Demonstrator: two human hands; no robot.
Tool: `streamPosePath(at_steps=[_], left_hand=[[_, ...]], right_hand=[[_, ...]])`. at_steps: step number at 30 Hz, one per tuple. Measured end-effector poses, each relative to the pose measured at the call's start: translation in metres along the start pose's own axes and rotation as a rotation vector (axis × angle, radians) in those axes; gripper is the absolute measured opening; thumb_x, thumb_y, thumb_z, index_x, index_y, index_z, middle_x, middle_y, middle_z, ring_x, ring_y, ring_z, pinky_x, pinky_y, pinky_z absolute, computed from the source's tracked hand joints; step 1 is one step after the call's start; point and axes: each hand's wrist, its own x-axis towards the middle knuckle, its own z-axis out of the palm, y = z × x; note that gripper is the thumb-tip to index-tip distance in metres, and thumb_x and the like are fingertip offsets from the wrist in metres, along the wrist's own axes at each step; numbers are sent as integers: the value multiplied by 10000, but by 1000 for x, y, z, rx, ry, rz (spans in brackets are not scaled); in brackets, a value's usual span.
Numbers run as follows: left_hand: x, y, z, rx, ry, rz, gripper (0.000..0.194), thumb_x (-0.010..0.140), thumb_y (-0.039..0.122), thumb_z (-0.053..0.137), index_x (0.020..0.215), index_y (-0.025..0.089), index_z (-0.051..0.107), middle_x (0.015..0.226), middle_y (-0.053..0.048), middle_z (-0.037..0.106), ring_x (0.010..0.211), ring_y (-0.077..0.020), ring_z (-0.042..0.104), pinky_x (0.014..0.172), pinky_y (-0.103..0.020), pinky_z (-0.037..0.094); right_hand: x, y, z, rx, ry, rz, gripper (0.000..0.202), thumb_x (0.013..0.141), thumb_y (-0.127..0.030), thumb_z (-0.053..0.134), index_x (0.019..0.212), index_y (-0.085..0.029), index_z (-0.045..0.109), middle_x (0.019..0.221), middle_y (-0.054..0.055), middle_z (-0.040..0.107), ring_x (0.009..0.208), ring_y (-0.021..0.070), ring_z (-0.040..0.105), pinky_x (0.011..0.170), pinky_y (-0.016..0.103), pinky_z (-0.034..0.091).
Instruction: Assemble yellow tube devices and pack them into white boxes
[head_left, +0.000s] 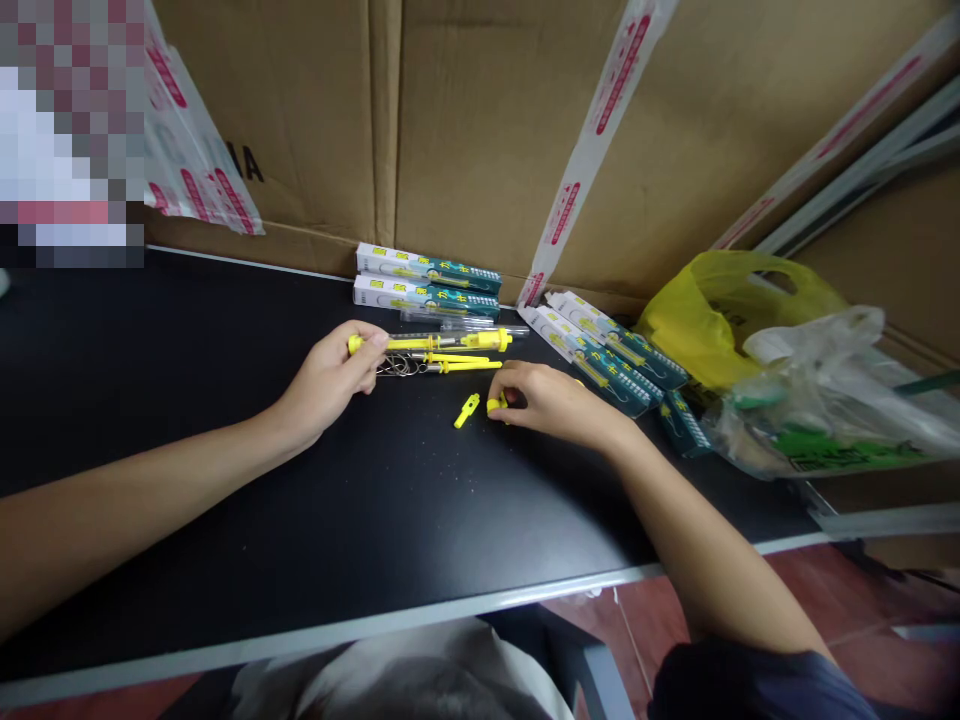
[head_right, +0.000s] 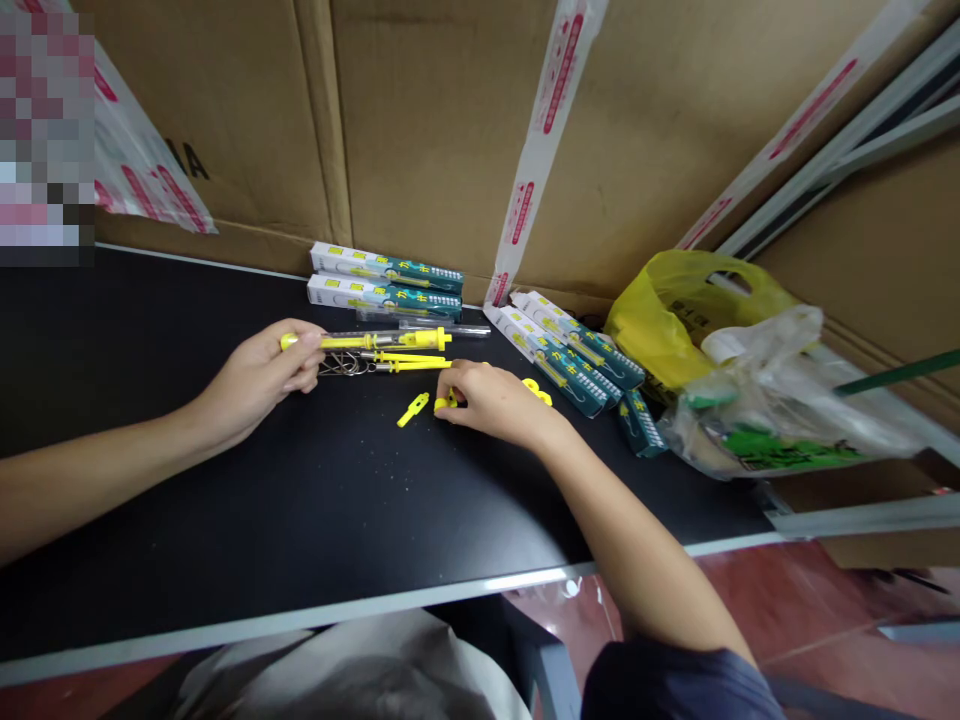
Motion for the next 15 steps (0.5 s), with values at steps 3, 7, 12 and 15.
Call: streamPosePath(at_steps=[3,7,12,15], left_hand=[[0,1,0,-1,-3,1,155,911,310,550,862,163,543,617,70,405,481,-48,360,510,-213,355],[0,2,2,-5,-7,-1,143,910,295,548,858,162,541,604,72,396,479,-50,352,505,-210,353],[-1,3,2,-8,-19,-5,143,906,296,550,857,162,536,609,69,399,480,-54,351,499,-217,346],[-2,2,1,-4,-34,3,156,903,314,555,867,164,538,595,70,401,478,-59,347,500,-223,349]], right_hand=[[0,4,0,125,34,-4,48,821,-205,656,828,-165,631,722,-11,572,628,106,499,591,235,332],[2,14,-2,410,216,-23,61,813,-202,598,818,-180,541,681,-38,513,609,100,470,581,231,358],[7,21,-6,847,318,193,55,808,-210,490,768,-216,453,565,-72,411,457,72,307,422,193,235],[8,19,-7,1132,341,286,52,782,-213,504,767,-215,455,555,-82,365,437,58,267,382,164,180]])
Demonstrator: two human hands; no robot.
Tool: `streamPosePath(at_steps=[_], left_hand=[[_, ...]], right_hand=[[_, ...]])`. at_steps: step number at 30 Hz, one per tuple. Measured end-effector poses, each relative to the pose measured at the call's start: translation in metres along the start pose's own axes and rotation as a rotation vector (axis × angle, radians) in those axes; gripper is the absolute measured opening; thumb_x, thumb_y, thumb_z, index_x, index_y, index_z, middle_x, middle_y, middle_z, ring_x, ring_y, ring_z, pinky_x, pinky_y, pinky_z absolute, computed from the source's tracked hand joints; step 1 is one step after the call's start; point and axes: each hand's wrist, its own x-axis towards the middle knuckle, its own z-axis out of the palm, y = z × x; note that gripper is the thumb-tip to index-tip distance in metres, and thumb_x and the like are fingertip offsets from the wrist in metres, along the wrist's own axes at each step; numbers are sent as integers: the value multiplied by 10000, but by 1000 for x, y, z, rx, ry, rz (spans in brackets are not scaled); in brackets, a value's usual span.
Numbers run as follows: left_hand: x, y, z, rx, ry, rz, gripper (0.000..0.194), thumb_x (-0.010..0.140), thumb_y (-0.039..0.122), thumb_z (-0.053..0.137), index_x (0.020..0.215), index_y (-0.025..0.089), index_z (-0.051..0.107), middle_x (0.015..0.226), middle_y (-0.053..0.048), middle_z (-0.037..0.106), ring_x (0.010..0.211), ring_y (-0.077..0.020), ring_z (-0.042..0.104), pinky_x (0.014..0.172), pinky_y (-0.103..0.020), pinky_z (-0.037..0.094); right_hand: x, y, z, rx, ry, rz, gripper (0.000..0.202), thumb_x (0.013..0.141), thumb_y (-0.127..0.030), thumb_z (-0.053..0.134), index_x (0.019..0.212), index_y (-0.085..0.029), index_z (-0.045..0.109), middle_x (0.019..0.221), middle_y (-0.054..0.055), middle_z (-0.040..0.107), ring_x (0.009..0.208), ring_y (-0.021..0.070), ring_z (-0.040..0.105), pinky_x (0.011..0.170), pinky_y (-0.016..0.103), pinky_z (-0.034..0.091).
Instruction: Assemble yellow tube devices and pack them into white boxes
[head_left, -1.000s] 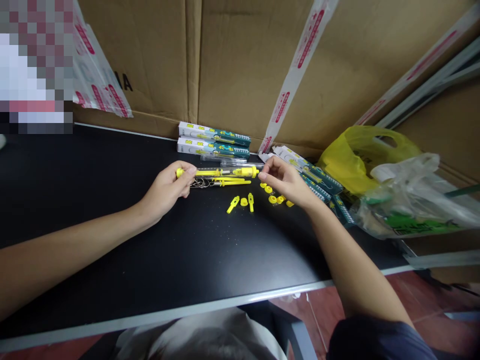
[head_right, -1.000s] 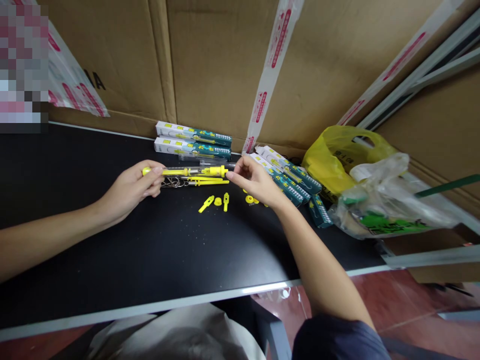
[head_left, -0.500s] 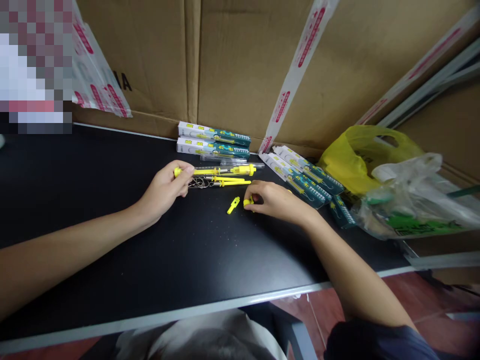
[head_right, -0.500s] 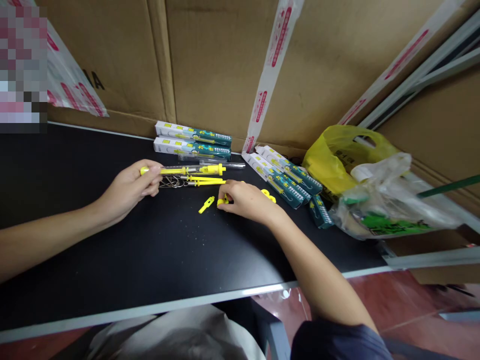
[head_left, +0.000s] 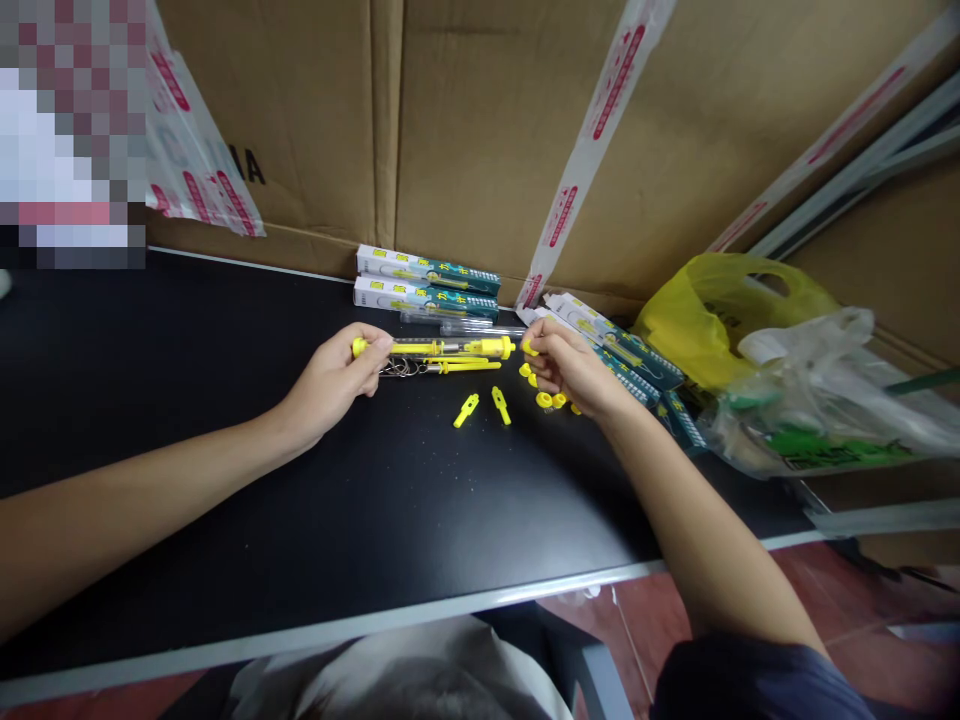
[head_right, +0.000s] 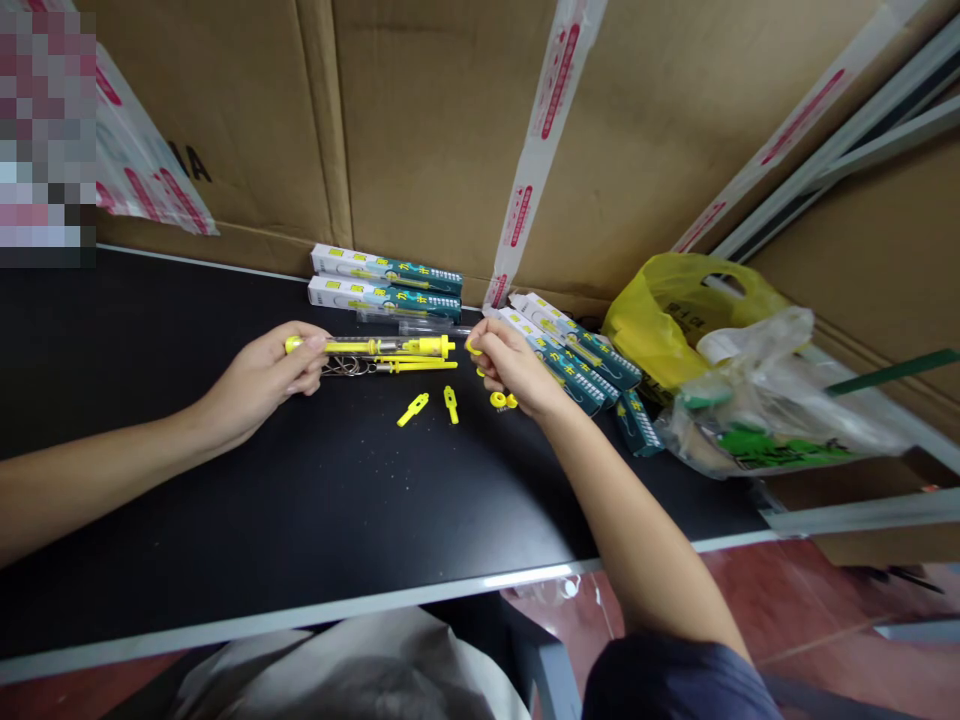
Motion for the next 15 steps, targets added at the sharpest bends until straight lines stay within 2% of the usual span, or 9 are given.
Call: streamPosePath(at_steps=[5,9,15], left_hand=[[0,-4,-1,20,-22,23,184,899,348,563,891,165,548,551,80,377,474,-68,341,507,-228,354],[1,-5,-1,21,-15,33,192,896,357,566,884,167,546,562,78,383,471,-65,333,501,-226,347],[1,-4,-2,41,-1,35,189,896,359,563,880,171,541,588,69,394,493,-74,363,511,-231,356]], right_hand=[[-1,-1,5,182,-1,11,129,710,-184,579,814,-204,505,596,-58,488,507,78,464,397,160,357],[1,3,5,161,-31,-32,210,689,-193,675,819,-200,509,683,-28,608,585,101,582,433,176,465],[3,5,-1,118,-71,-114,318,696,-323,797,861,-184,563,763,-14,647,668,113,650,492,201,553]])
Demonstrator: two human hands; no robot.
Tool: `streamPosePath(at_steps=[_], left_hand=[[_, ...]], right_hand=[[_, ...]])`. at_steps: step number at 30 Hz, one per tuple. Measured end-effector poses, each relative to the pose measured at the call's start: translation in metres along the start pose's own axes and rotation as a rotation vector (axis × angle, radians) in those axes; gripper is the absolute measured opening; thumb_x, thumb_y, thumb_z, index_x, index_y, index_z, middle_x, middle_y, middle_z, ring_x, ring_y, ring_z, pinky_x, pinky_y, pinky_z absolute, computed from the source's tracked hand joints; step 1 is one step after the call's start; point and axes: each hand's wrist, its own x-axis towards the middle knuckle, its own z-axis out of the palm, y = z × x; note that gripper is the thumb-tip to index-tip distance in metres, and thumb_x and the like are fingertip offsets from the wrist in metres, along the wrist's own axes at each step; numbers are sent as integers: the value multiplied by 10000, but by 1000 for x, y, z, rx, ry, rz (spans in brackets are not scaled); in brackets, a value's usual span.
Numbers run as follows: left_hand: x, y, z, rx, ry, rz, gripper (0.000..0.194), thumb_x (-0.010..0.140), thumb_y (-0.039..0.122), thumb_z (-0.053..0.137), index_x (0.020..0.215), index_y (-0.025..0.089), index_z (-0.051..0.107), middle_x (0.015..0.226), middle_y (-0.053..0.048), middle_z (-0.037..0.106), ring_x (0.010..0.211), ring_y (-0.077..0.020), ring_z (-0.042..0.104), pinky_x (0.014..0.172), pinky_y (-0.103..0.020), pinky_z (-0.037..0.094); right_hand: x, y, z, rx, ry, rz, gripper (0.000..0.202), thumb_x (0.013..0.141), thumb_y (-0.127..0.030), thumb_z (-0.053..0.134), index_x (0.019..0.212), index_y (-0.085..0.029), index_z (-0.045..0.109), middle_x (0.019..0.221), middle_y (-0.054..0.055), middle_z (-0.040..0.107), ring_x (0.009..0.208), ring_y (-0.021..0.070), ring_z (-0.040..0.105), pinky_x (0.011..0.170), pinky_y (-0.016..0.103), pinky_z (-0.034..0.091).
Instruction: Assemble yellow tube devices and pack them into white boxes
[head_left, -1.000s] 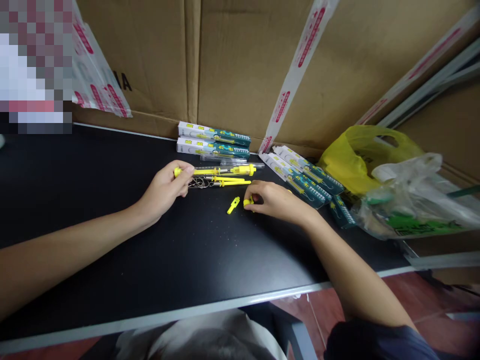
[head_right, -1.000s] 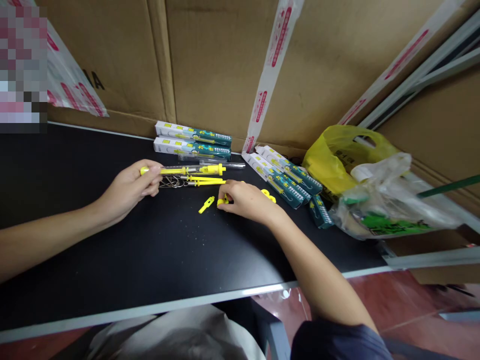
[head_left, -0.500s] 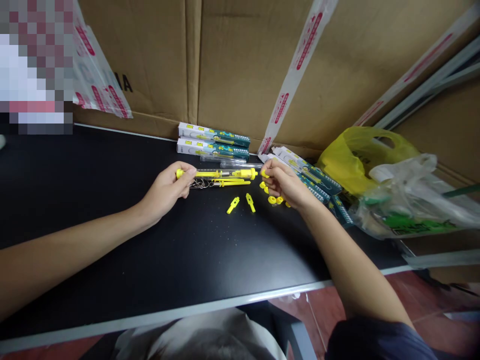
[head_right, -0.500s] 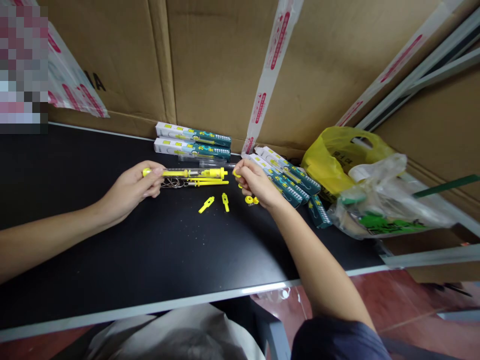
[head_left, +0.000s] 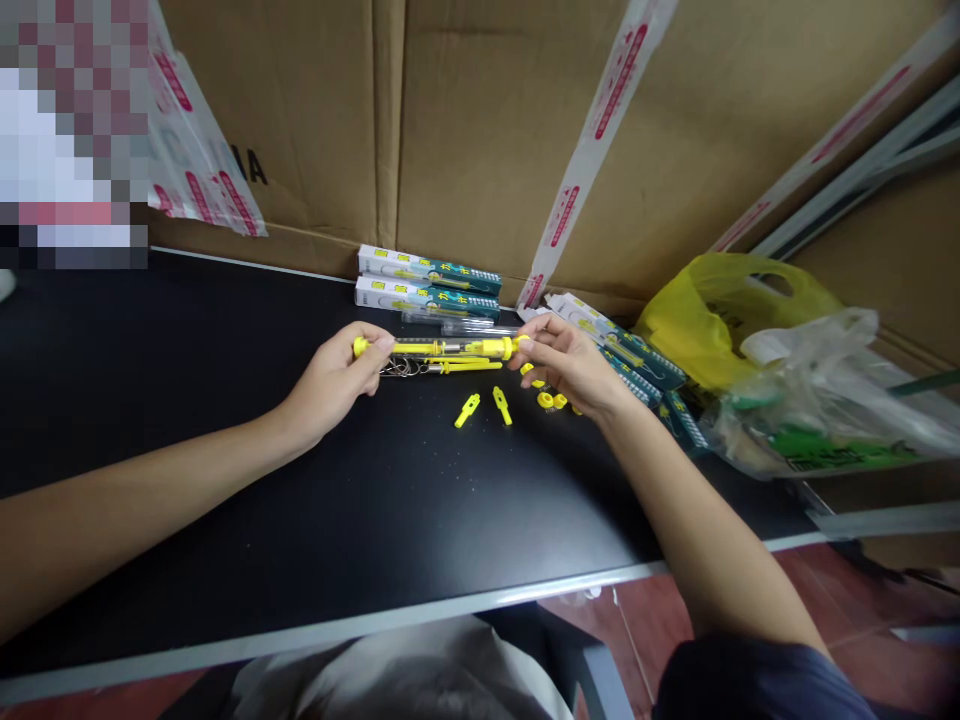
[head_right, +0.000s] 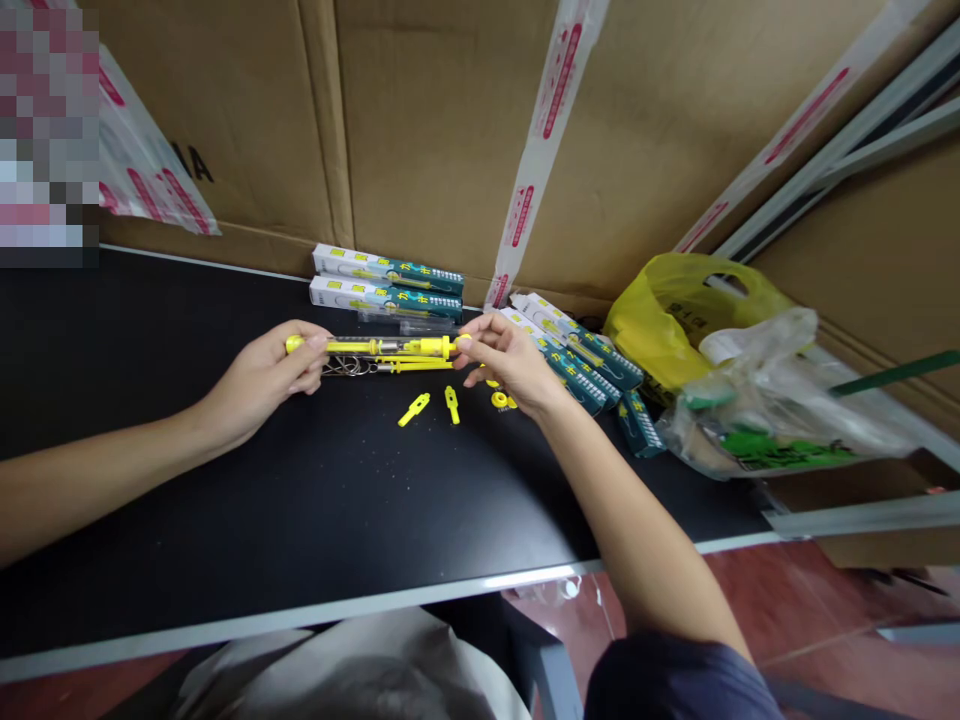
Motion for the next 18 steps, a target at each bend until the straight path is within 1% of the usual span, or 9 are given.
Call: streamPosePath(at_steps=[5,7,9,13,18], left_hand=[[-1,1,0,3,-1,-5,181,899,349,558,875,170,539,588,70,391,490,-71,358,514,-230,358],[-1,2,1,-3,-6,-9,174,900,340,555,878,168,540,585,71,392,487,-70,351,512,-229,359],[-1,3,1,-10,-10,-10,170,900,336,554,878,168,541,576,73,388,482,-70,342,507,-227,359],[-1,3,2,-30,-12,-10,175,894,342,565,875,169,544,569,78,378,473,-68,325,502,-224,357],[-1,2,2,-32,-13,-18,198,887,367,578,880,172,548,572,74,382,477,-71,333,502,-225,348]], right_hand=[[0,0,1,-65,14,7,348,693,-411,805,799,-179,569,731,1,669,600,98,630,457,184,527],[0,0,2,-78,26,9,366,687,-439,805,781,-178,566,688,-7,654,580,94,617,445,178,513],[0,0,4,-78,35,10,380,678,-456,807,761,-179,561,622,-31,610,534,78,575,430,172,498],[-1,2,7,-35,44,-6,397,660,-441,824,761,-198,527,551,-74,537,474,62,490,421,189,501],[-2,2,11,-15,36,-11,383,688,-419,809,777,-212,499,573,-71,541,506,73,506,437,198,507]])
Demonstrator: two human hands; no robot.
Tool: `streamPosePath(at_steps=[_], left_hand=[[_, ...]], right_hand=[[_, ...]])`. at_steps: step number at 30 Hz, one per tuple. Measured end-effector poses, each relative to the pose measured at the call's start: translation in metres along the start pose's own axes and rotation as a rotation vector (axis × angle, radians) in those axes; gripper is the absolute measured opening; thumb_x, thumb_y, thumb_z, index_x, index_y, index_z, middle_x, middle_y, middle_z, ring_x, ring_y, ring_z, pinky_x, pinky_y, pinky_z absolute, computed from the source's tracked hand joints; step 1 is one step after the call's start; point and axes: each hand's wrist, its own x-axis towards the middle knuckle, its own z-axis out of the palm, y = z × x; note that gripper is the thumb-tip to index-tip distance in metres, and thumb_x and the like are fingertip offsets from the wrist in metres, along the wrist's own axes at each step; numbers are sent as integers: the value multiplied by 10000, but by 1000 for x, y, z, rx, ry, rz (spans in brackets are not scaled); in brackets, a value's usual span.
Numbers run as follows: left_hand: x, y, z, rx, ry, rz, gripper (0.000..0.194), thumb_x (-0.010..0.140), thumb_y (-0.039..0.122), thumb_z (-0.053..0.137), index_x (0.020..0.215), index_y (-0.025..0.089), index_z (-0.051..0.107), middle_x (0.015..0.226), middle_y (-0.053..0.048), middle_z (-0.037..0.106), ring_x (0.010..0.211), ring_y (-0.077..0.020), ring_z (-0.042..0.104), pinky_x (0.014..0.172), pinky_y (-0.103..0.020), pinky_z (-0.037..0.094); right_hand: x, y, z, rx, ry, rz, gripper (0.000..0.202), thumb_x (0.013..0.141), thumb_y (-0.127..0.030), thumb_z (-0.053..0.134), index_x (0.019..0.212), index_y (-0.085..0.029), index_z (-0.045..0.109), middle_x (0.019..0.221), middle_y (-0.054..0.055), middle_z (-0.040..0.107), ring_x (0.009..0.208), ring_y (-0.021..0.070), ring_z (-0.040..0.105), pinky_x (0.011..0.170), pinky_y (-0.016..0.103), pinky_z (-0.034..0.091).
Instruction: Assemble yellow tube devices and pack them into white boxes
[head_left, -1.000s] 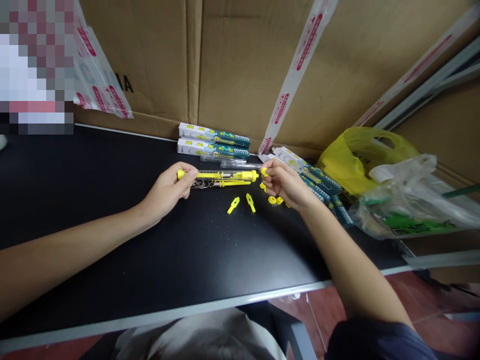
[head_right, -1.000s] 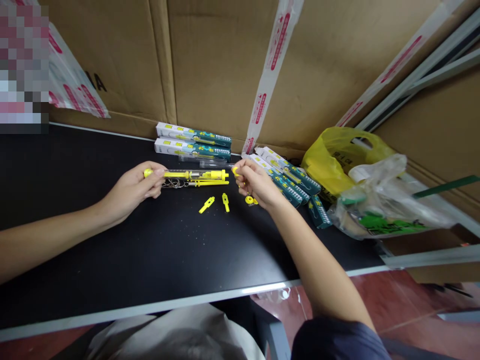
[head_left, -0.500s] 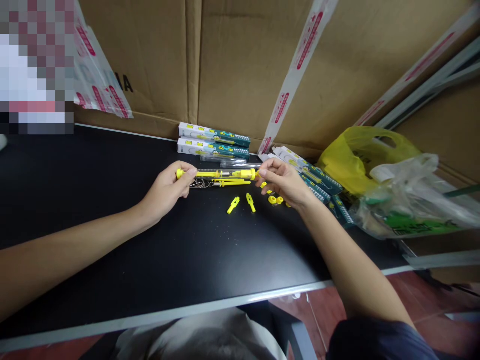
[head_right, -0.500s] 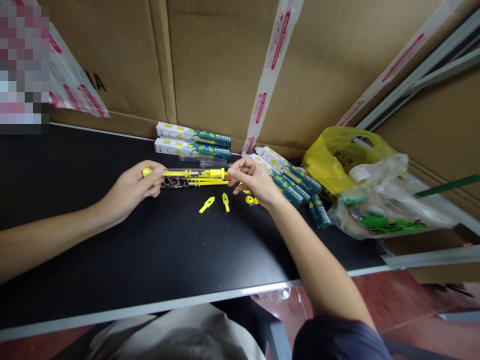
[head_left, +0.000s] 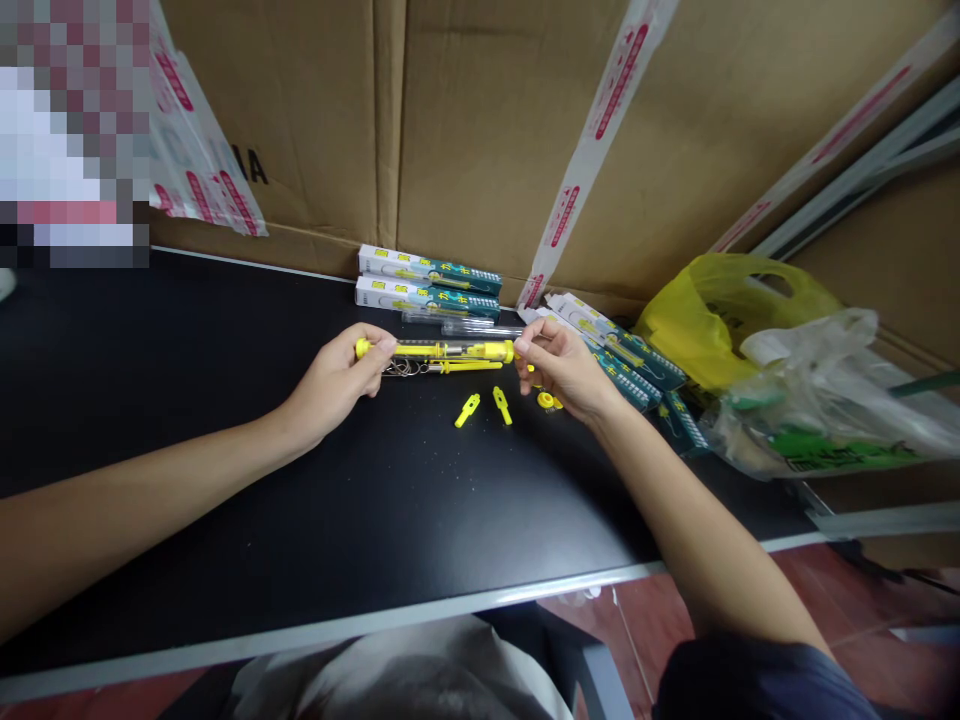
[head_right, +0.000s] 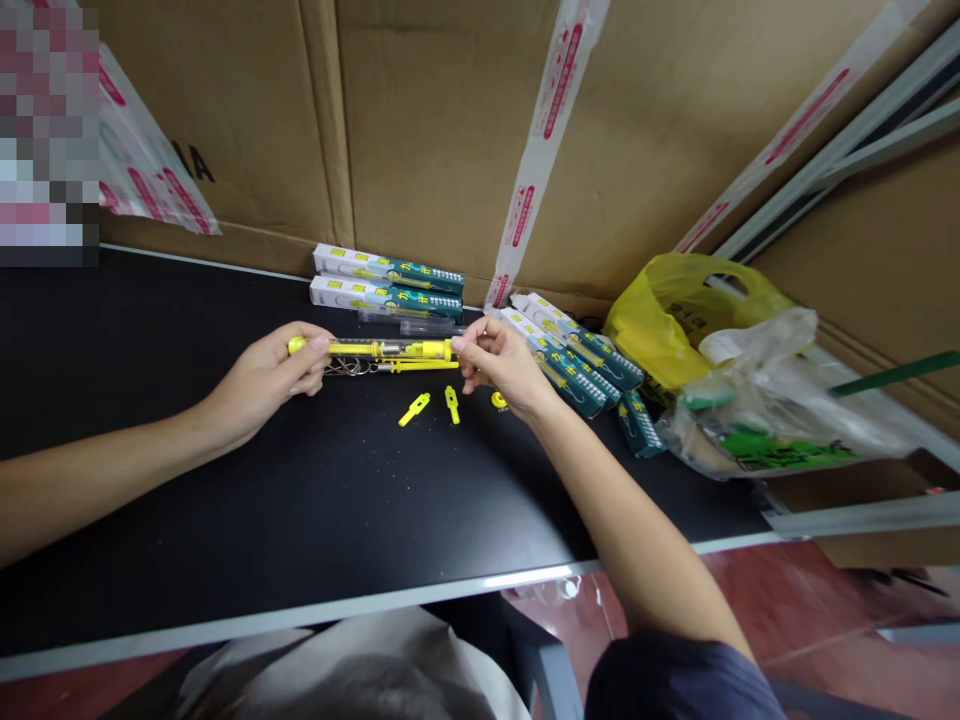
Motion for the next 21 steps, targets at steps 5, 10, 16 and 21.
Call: streamPosePath(at_steps=[5,10,16,21], left_hand=[[0,0,0,-5,-2,0,194,881,366,584,878,174,550,570,70,392,473,-75,335,500,-231,352],[1,-1,-1,6,-11,9,190,889,363,578,883,175,553,538,79,373,471,-75,342,501,-226,348],[1,0,0,2,1,16,192,886,362,578,875,173,549,568,73,390,477,-72,334,500,-224,350],[-1,3,1,6,11,10,179,889,348,572,875,171,545,601,64,410,491,-72,348,509,-226,362]], right_hand=[[0,0,1,3,-12,30,411,689,-443,805,794,-215,480,571,-75,544,489,70,504,427,194,487],[-2,-1,3,24,-24,51,413,716,-466,781,819,-218,468,542,-85,541,462,64,477,410,180,471],[-4,-7,0,53,-90,96,323,739,-367,745,856,-214,486,609,-64,584,484,73,523,428,198,495],[-4,-10,-4,42,-126,90,344,682,-246,770,892,-207,500,656,-47,630,508,80,556,440,203,517]])
